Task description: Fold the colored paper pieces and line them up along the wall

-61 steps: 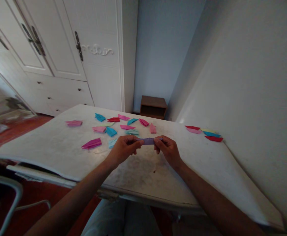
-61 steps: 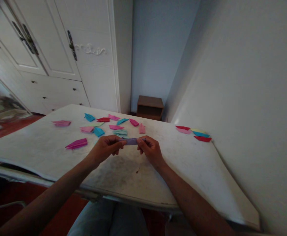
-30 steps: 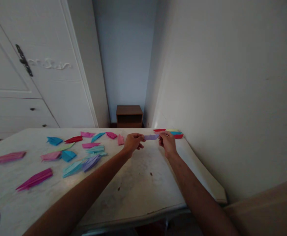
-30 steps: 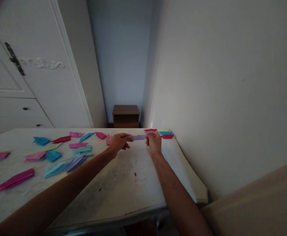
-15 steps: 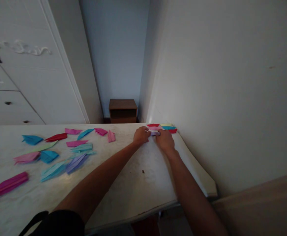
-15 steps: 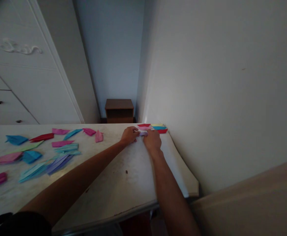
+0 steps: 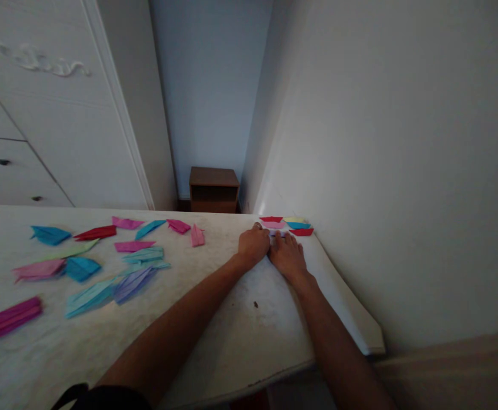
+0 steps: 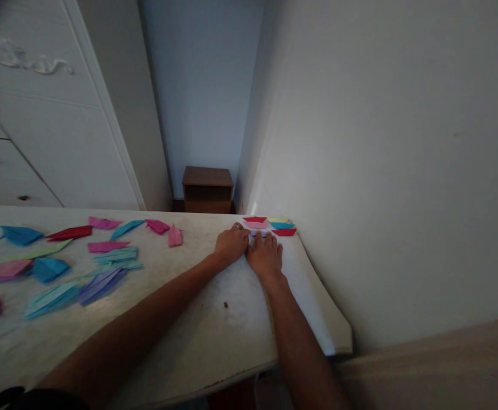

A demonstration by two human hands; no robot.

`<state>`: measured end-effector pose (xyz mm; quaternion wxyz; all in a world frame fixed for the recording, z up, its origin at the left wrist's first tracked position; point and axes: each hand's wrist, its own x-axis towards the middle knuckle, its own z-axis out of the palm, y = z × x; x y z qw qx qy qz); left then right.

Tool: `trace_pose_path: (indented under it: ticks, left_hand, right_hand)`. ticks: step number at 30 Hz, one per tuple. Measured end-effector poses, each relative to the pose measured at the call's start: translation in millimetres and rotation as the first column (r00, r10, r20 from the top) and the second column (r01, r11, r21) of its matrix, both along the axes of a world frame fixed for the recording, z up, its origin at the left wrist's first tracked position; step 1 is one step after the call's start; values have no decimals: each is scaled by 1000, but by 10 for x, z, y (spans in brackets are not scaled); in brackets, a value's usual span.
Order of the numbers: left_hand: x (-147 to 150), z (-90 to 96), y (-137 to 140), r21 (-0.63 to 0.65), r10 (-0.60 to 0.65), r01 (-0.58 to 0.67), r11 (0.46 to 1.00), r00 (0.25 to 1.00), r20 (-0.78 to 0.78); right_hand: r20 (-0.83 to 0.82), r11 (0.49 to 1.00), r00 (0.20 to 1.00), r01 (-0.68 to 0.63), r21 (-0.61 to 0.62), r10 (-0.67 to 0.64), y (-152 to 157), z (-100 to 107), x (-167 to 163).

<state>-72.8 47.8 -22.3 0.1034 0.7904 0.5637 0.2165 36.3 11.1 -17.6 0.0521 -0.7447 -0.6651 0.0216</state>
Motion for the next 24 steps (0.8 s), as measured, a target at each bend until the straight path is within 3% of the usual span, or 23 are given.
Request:
trace_pose_path:
  ticks: [5, 17, 20, 24]
  left_hand:
    - [-1, 32, -26, 11, -34, 36, 999, 992, -125]
    - [-1, -4, -18, 34, -8, 11, 999, 997, -71]
    - [-31, 2, -9, 22, 2, -2, 1000, 1000, 19]
    - [-92, -12, -17, 7, 14, -16, 1000, 977, 211]
  right_hand:
    - [-11, 1000, 1000, 2, -12, -2, 41, -34, 48]
    - [-63, 999, 998, 6, -48, -9, 102, -58, 66]
    - [-58, 1000, 998, -9, 6, 9, 100, -71, 56]
    - [-91, 968, 984, -130, 216, 153, 128, -91, 35]
